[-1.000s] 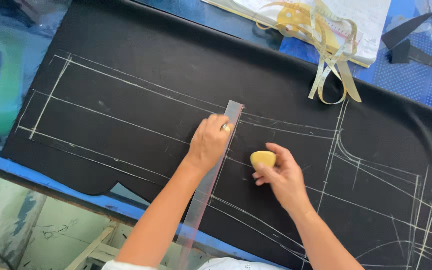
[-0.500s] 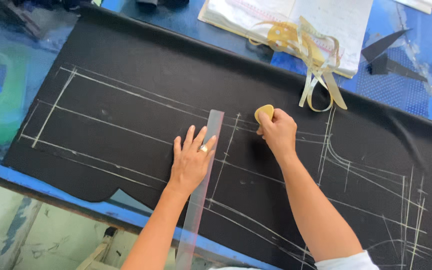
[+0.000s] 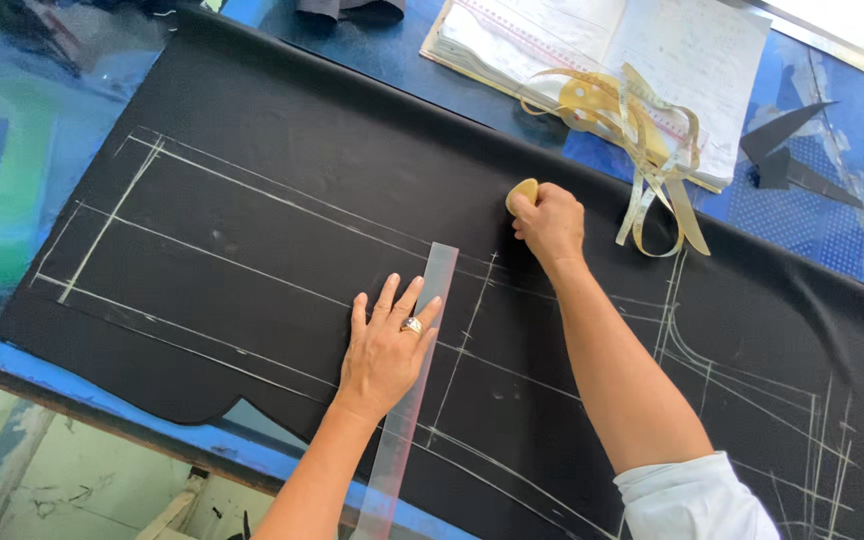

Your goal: The person drafts patterns onto a piece of black fabric using a ruler, tailor's chalk, and a measuring tape. They align the ruler with existing chalk marks, use the chalk to draw new lines and curves, and measure sections with the tape.

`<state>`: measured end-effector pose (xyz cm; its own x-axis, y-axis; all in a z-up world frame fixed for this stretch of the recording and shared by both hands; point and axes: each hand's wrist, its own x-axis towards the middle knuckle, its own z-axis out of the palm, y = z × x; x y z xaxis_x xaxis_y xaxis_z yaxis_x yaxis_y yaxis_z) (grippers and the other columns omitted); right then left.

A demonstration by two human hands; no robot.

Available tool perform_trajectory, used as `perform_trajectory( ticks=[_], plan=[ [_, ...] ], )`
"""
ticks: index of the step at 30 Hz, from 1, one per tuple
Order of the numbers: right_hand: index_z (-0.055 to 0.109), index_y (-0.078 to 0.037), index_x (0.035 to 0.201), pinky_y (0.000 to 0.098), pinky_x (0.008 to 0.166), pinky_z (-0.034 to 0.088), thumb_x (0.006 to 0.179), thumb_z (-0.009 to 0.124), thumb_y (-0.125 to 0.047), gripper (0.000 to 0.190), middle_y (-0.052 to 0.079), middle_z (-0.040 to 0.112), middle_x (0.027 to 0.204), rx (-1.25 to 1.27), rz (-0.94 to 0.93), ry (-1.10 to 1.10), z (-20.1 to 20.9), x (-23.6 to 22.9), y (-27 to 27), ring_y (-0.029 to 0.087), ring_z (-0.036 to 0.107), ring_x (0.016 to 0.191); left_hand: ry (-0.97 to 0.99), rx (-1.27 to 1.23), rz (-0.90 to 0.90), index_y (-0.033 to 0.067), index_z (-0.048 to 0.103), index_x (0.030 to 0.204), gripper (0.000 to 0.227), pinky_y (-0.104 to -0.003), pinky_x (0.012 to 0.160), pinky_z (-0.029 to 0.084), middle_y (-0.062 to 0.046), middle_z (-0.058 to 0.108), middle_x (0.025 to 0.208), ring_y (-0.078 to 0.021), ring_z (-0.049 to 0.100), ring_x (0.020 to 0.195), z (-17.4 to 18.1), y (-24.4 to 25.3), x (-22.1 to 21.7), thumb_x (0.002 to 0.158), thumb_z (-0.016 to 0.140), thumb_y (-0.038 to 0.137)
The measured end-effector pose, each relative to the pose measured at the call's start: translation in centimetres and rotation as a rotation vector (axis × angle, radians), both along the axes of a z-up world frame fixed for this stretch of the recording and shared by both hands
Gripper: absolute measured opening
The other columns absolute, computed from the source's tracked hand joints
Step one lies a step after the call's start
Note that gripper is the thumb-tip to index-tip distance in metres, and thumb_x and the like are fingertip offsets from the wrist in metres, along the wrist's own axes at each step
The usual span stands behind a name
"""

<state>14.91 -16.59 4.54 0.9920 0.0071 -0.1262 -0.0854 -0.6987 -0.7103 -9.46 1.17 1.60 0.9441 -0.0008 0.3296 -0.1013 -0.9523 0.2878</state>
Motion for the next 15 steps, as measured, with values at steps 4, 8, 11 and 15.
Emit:
perform_trajectory(
  ticks=[4, 8, 11, 15],
  plan=[
    [0.074, -0.003, 0.087, 0.0283, 0.055, 0.057, 0.08, 0.065, -0.024, 0.023, 0.003, 0.068, 0.055, 0.002, -0.031, 0.006, 0.7, -1.3, 0.4, 0.015, 0.07, 0.049, 0.02, -0.013, 0.005, 0.0298, 0.063, 0.14, 0.038, -0.064, 0.111, 0.032, -0.004, 0.052, 0.157, -0.0325, 0.042, 0.148, 0.5, 0.0, 0.0, 0.105, 0.05, 0.039],
    [0.072, 0.002, 0.084, 0.0249, 0.042, 0.055, 0.077, 0.065, -0.019, 0.023, 0.01, 0.068, 0.057, 0.158, -0.126, 0.167, 0.5, -2.5, -0.1, 0.017, 0.069, 0.046, 0.052, -0.037, -0.003, 0.0286, 0.063, 0.14, 0.039, -0.065, 0.112, 0.031, -0.005, 0.051, 0.157, -0.0341, 0.04, 0.149, 0.7, 0.0, 0.0, 0.105, 0.05, 0.039],
    [0.072, 0.001, 0.084, 0.0243, 0.041, 0.055, 0.077, 0.064, -0.017, 0.021, 0.011, 0.067, 0.056, 0.195, -0.158, 0.173, 0.4, -1.5, -1.3, 0.017, 0.069, 0.046, 0.043, -0.022, -0.001, 0.0297, 0.062, 0.141, 0.039, -0.064, 0.112, 0.03, -0.004, 0.05, 0.158, -0.0335, 0.04, 0.149, 0.2, 0.0, -0.1, 0.105, 0.05, 0.039],
    [0.073, -0.002, 0.085, 0.0238, 0.043, 0.057, 0.077, 0.065, -0.02, 0.021, 0.007, 0.068, 0.057, 0.17, -0.159, 0.145, 1.0, -0.4, -1.2, 0.015, 0.07, 0.046, 0.026, 0.005, 0.006, 0.0303, 0.062, 0.141, 0.039, -0.063, 0.113, 0.03, -0.004, 0.05, 0.158, -0.0326, 0.04, 0.149, 0.1, -0.1, 0.0, 0.105, 0.05, 0.04]
  ],
)
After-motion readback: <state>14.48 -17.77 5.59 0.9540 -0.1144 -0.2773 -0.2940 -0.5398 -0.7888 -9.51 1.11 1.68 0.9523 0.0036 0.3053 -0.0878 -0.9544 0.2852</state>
